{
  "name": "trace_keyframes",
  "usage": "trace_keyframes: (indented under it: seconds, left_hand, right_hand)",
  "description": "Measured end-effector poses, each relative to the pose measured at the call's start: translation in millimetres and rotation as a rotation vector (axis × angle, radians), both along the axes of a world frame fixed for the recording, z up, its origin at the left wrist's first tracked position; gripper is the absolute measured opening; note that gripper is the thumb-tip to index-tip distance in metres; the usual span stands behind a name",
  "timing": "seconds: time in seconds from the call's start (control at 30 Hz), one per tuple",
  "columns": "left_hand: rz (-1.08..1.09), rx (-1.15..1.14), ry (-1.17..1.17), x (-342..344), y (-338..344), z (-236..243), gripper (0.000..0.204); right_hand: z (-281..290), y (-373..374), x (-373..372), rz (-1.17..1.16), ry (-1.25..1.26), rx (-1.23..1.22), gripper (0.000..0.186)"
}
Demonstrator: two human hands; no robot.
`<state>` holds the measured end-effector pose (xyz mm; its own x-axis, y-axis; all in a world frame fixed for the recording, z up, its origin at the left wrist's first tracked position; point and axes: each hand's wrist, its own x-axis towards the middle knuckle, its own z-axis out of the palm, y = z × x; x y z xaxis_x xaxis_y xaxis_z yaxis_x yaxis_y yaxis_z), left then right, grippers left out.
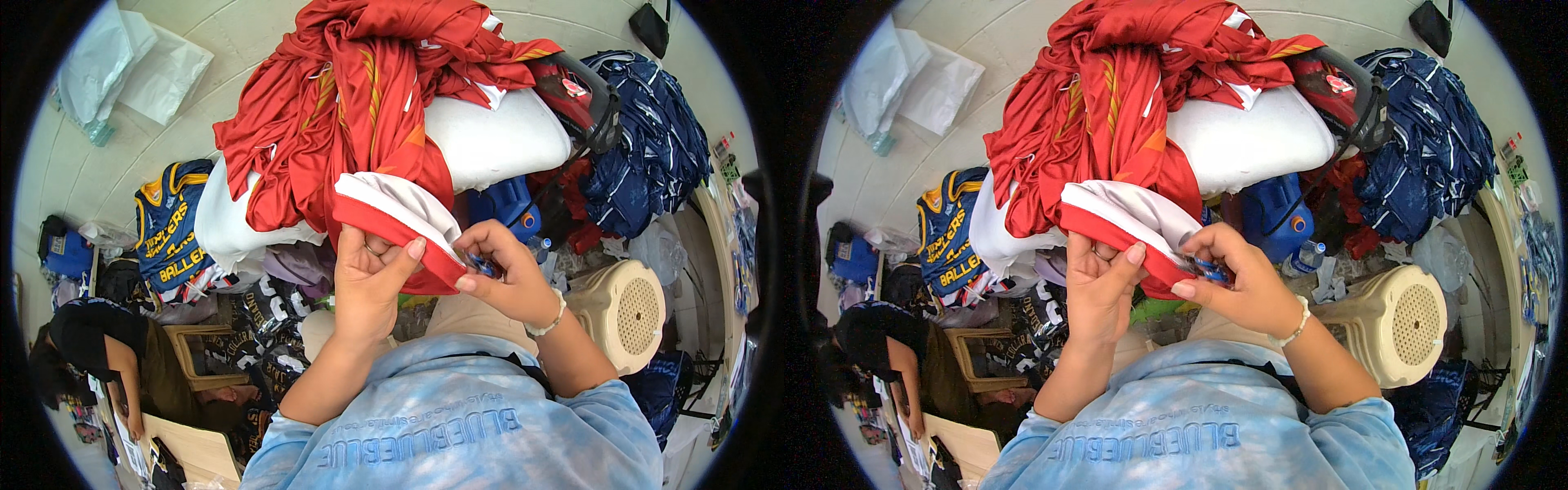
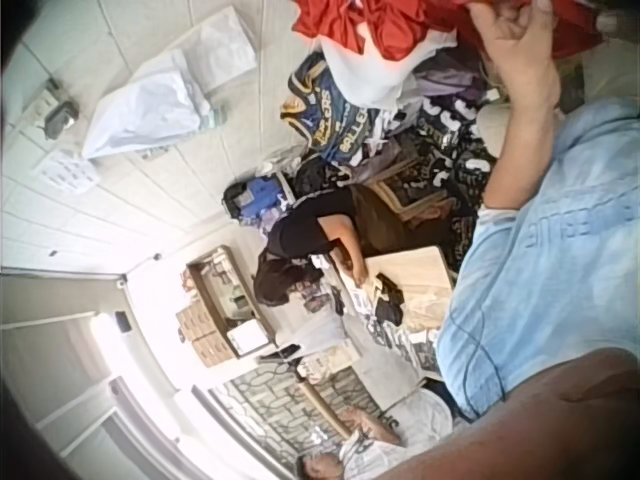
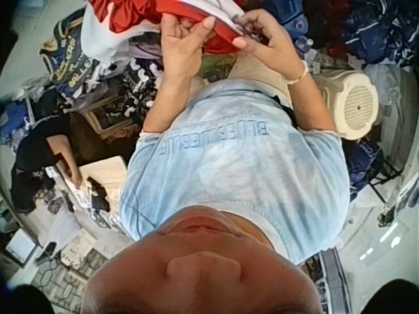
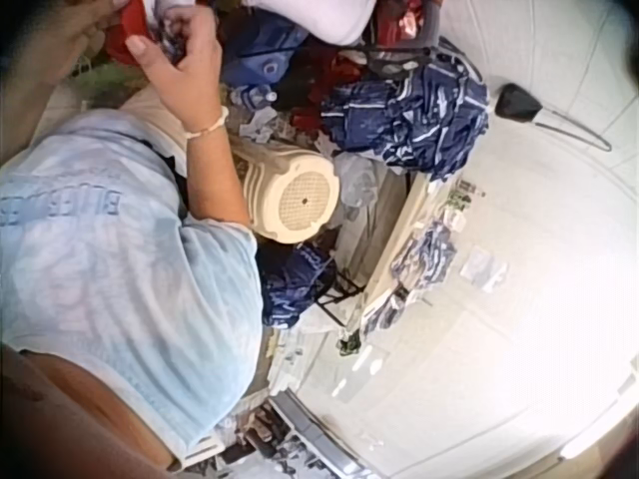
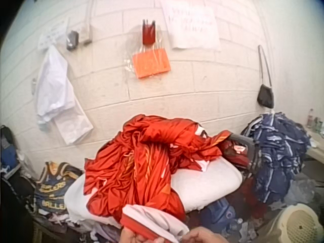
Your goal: The person uses small scissors to trim the white inner lining along the hem of a red garment. They repeatedly adjust the fabric and make small cuts along the edge, then fold the trimmed section.
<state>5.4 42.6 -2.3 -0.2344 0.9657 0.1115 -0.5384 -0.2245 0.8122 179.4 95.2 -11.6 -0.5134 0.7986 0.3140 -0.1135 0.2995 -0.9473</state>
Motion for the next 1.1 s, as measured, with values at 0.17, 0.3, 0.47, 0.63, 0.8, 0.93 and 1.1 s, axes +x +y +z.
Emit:
trace_keyframes:
  seconds: [0.17, 0.3, 0.47, 0.63, 0.8, 0.93, 1.1]
  left_hand:
    - [0.056, 0.046, 0.069, 4.2, 4.2, 0.4, 0.061]
    - [0.039, 0.059, 0.121, 2.9, 2.2, 1.2, 0.063]
    - [-0.017, 0.072, 0.091, 2.4, -3.0, 3.9, 0.063]
    - [-0.027, 0.072, 0.053, 2.7, -5.2, 6.1, 0.065]
    - [-0.049, 0.067, 0.036, 0.9, -6.7, 4.9, 0.066]
    - [-0.044, 0.097, 0.051, 0.5, -6.2, 3.4, 0.065]
    - [-0.056, 0.078, 0.051, 0.9, -7.7, 4.4, 0.063]
  right_hand:
    - [6.2, -1.7, 3.3, -0.085, -0.104, -0.013, 0.032]
    - [11.3, -5.0, 3.9, -0.17, -0.211, 0.253, 0.032]
    - [17.5, -8.5, -1.1, -0.263, -0.215, 0.44, 0.032]
    - [23.3, -8.6, -4.4, -0.254, -0.223, 0.48, 0.031]
    - [27.6, -8.2, -4.5, -0.235, -0.242, 0.498, 0.031]
    - [28.0, -7.1, -5.8, -0.222, -0.205, 0.498, 0.031]
    - [26.7, -6.6, -5.3, -0.208, -0.231, 0.427, 0.03]
